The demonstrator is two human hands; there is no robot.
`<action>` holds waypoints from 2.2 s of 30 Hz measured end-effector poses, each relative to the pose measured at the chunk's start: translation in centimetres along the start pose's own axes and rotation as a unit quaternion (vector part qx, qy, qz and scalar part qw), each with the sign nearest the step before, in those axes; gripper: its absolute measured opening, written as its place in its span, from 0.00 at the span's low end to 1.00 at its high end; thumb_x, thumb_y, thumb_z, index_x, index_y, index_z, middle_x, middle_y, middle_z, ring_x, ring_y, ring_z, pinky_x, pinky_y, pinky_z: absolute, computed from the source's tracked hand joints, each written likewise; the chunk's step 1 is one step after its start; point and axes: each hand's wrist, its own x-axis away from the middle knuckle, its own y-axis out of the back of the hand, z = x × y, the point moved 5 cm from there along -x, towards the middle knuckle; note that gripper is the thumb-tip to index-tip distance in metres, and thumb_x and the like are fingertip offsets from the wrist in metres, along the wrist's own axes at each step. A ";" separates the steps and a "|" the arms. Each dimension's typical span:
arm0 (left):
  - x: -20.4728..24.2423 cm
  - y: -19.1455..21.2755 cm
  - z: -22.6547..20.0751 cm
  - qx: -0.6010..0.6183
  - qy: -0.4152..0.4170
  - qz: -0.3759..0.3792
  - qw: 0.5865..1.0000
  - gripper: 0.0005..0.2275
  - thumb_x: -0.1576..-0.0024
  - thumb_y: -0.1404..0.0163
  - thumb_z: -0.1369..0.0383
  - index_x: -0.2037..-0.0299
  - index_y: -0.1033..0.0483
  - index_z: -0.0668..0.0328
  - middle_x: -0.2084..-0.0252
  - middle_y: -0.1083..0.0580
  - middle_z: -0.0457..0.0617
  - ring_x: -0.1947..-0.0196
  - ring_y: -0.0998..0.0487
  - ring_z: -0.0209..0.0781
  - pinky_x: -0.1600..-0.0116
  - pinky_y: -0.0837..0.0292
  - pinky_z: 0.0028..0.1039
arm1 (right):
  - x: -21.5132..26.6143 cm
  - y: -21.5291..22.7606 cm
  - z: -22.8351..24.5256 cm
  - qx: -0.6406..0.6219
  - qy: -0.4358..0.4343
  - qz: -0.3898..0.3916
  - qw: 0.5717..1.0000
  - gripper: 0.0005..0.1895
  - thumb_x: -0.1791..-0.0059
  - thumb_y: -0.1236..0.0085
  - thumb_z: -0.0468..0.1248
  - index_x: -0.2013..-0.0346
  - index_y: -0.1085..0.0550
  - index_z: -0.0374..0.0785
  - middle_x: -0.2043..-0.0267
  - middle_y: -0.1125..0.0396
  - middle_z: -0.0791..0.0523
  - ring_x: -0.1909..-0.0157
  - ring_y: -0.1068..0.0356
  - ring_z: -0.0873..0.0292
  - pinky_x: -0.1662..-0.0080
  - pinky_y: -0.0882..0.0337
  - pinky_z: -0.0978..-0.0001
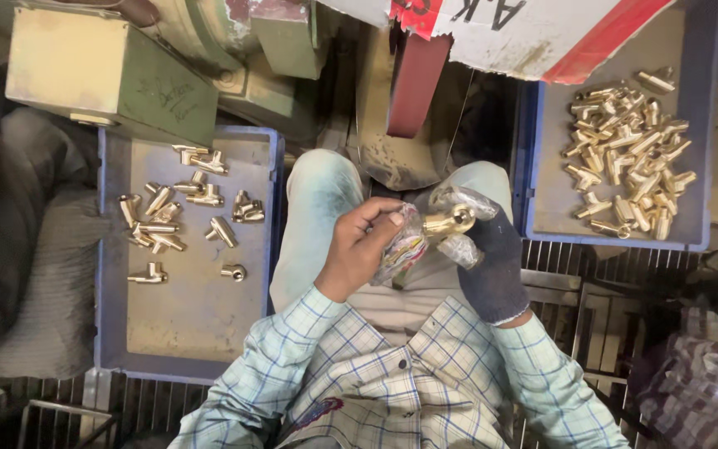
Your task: The person sits on the floor and repeatedly picks up small brass-colored metal parts from a blue bin. They rub each part against a moving belt sander using a cloth, then place the finished part into a second bin.
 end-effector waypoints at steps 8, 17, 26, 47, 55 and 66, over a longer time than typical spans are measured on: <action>-1.8 0.0 2.2 0.028 0.005 0.000 1.000 0.10 0.35 0.52 0.72 0.49 0.24 0.70 0.58 0.22 0.45 0.59 0.24 0.29 0.52 0.27 0.21 | -1.6 -0.9 -1.8 -0.039 -0.034 -0.037 0.998 0.25 0.49 0.44 0.28 0.36 0.32 0.32 0.39 0.30 0.52 0.38 0.28 0.59 0.37 0.28 0.66; -7.3 2.6 5.9 -0.069 0.031 -0.012 0.997 0.08 0.36 0.49 0.70 0.53 0.24 0.67 0.66 0.24 0.44 0.65 0.26 0.27 0.59 0.29 0.21 | -5.4 -1.2 -3.3 0.174 0.081 -0.009 0.981 0.21 0.45 0.41 0.34 0.37 0.28 0.37 0.41 0.29 0.47 0.41 0.26 0.49 0.41 0.28 0.64; -12.9 4.4 13.0 0.007 0.069 -0.057 0.996 0.06 0.37 0.48 0.71 0.61 0.23 0.69 0.66 0.25 0.43 0.65 0.28 0.27 0.59 0.31 0.20 | -10.3 -2.3 -10.8 0.180 0.063 -0.014 0.982 0.16 0.47 0.40 0.31 0.44 0.25 0.36 0.48 0.26 0.47 0.46 0.25 0.47 0.46 0.27 0.62; -13.6 3.1 16.0 0.290 0.208 -0.132 0.925 0.05 0.40 0.48 0.76 0.62 0.22 0.72 0.69 0.22 0.52 0.74 0.22 0.37 0.69 0.24 0.28 | -11.5 -2.6 -19.2 -0.050 -0.318 -0.054 0.945 0.10 0.45 0.48 0.36 0.65 0.24 0.33 0.73 0.33 0.51 0.74 0.35 0.52 0.70 0.36 0.59; -13.1 3.0 13.9 0.256 0.175 -0.129 0.942 0.06 0.40 0.49 0.74 0.62 0.21 0.71 0.69 0.21 0.53 0.74 0.21 0.37 0.68 0.24 0.27 | -12.5 -4.0 -20.9 -0.351 -0.495 0.005 0.795 0.12 0.46 0.55 0.39 0.71 0.25 0.46 0.80 0.35 0.61 0.84 0.41 0.66 0.81 0.46 0.75; -4.5 2.1 0.5 -0.030 -0.083 0.001 0.996 0.13 0.41 0.41 0.68 0.51 0.22 0.70 0.57 0.20 0.50 0.58 0.20 0.33 0.51 0.23 0.24 | -3.9 0.3 1.5 0.179 0.070 0.069 0.979 0.20 0.44 0.46 0.35 0.37 0.28 0.35 0.39 0.30 0.48 0.38 0.28 0.50 0.39 0.29 0.63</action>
